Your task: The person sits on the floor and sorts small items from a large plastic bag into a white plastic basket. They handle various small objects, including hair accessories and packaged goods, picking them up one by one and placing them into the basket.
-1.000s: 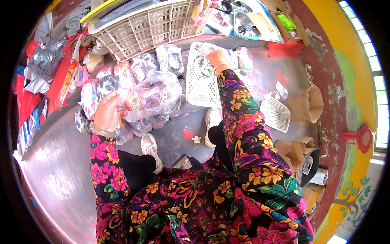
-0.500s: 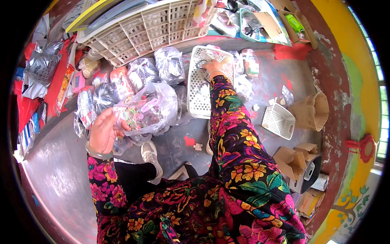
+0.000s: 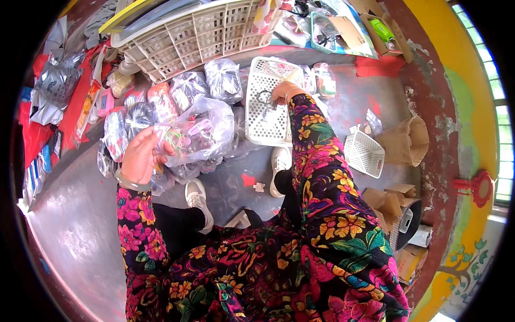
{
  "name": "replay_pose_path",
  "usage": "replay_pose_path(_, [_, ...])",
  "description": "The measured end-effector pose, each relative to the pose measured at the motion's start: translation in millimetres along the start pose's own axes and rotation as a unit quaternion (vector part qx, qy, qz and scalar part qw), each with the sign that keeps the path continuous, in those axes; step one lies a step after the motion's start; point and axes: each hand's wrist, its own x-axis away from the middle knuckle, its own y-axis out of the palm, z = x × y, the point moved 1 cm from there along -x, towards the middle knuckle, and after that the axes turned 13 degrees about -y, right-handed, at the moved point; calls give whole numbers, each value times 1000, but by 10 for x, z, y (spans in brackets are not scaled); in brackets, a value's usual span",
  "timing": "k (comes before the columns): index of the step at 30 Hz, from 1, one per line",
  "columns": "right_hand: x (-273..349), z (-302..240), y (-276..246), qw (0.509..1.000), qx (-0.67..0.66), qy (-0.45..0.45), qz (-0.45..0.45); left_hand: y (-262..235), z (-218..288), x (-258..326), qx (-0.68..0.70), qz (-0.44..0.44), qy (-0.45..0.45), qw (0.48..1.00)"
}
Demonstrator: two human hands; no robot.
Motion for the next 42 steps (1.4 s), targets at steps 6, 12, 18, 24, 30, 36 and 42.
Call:
replay_pose_path(6, [382,-64,-227,992,119,-9,43,-25,-47,-51,1,-19,23,1000])
replay_pose_path(12, [802,-839,-149,995,40,-42,75,-138,-60,25,11,4,24,1000])
replay_pose_path(18, [534,-598,116,977,201,38,56,-120,-70,24,6,11,30,999])
replay_pose_path(24, [196,-316,433,916,380,28,121,-82,-52,-4,-6,-9,24,1000])
replay_pose_path(30, [214,-408,661,935,278,117,186,-89,-29,41,24,3,18,1000])
replay_pose_path(36, [262,-473,742,922,316,88,206,-127,-52,32,35,12,20,999])
replay_pose_path(42, [186,-410,391,923,314,22,222,-112,-56,11,28,9,31,999])
